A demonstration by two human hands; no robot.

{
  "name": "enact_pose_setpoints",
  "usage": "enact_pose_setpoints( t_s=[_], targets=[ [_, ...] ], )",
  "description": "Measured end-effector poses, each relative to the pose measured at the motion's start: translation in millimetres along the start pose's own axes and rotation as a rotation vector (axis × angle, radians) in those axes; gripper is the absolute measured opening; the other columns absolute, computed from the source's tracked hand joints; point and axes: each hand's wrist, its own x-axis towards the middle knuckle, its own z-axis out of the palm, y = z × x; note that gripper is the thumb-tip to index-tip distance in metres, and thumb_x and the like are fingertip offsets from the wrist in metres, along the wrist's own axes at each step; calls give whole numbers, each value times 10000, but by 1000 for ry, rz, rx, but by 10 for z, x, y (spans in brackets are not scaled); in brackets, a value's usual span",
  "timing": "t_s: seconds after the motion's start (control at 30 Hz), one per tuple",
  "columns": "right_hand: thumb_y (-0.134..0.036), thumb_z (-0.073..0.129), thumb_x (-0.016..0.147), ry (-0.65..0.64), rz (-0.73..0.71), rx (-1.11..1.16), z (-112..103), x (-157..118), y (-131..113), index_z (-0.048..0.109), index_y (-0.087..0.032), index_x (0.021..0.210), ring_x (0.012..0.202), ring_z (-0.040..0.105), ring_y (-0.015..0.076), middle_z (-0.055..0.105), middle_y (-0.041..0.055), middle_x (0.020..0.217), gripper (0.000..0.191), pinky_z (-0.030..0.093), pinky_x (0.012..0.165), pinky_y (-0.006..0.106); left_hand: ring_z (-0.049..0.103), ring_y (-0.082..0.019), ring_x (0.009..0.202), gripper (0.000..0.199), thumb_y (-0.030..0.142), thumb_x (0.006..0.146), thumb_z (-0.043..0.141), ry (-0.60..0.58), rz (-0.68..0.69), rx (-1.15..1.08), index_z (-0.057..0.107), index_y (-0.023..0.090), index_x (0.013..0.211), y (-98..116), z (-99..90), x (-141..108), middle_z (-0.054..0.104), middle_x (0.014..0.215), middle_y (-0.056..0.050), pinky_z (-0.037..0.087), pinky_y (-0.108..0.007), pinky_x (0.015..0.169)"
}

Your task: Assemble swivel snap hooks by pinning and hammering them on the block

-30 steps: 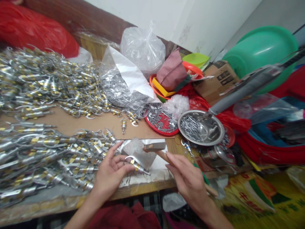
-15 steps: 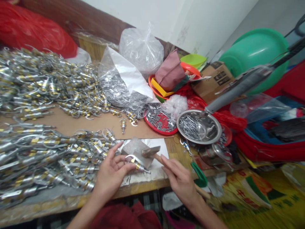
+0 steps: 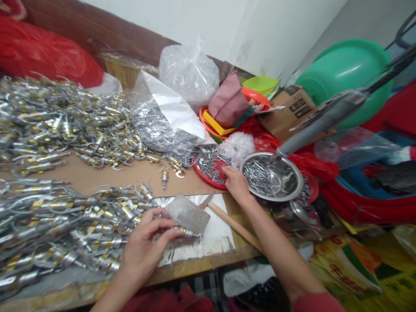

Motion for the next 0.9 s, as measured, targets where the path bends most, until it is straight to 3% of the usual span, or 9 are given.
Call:
enact_pose_setpoints(
  t_s=[0.13, 0.2, 0.3, 0.43, 0.57, 0.67, 0.8, 0.9],
  targets=[
    [-241, 507, 840, -101, 17, -56, 123, 492, 112, 532, -132, 1054, 936, 551, 188, 553, 81, 1060, 242, 457, 798, 371, 593, -186, 764, 87, 260, 661, 626, -54, 8, -22, 705, 243, 628, 34, 3, 40, 616, 764, -34, 456, -279, 699],
    [-301, 492, 847, -114, 23, -60, 156, 582, 133, 490, -138, 1099, 914, 551, 180, 525, 75, 1092, 299, 472, 763, 377, 599, -177, 708, 82, 247, 655, 632, -82, -1, -49, 711, 240, 635, 50, -7, 49, 631, 704, -25, 460, -266, 666],
    [-264, 515, 835, -99, 11, -26, 115, 586, 110, 533, -126, 1045, 923, 554, 188, 551, 82, 1059, 252, 461, 785, 381, 606, -178, 677, 84, 249, 650, 640, -105, -11, -59, 721, 247, 667, 54, -24, 52, 653, 679, -20, 465, -266, 644],
    [-158, 510, 822, -19, -50, 112, -35, 310, -170, 634, -120, 919, 932, 572, 191, 628, 104, 959, 162, 436, 843, 333, 613, -187, 684, 95, 254, 622, 671, -103, -4, -56, 722, 251, 703, 36, -30, 43, 673, 684, -17, 471, -275, 654],
    [-199, 510, 823, 10, -164, 340, -133, -319, -699, 657, -186, 907, 803, 613, 114, 669, 23, 869, 170, 491, 725, 216, 600, -170, 616, 264, 263, 574, 708, -17, -48, -54, 698, 239, 837, 19, -12, 21, 654, 639, 8, 481, -270, 627],
    [-150, 552, 778, -11, -310, 832, -164, -725, -988, 683, -179, 855, 738, 616, 117, 668, 31, 797, 154, 497, 673, 221, 582, -147, 574, 366, 264, 577, 706, 6, -41, -61, 664, 226, 938, 15, 3, 12, 636, 621, 22, 479, -249, 603],
    [-150, 577, 754, -63, -277, 1051, -164, -884, -1073, 697, -181, 837, 719, 613, 133, 667, 46, 766, 149, 493, 659, 244, 574, -143, 559, 357, 258, 585, 700, -4, 7, -47, 672, 226, 940, 35, 7, 34, 642, 619, 14, 478, -249, 600],
    [-180, 589, 751, -59, -251, 1121, -137, -871, -1050, 702, -189, 812, 722, 615, 138, 671, 48, 764, 128, 498, 661, 255, 595, -161, 605, 219, 251, 607, 684, -46, 51, -69, 715, 255, 823, 58, -5, 51, 656, 630, -4, 478, -255, 610]
  ],
)
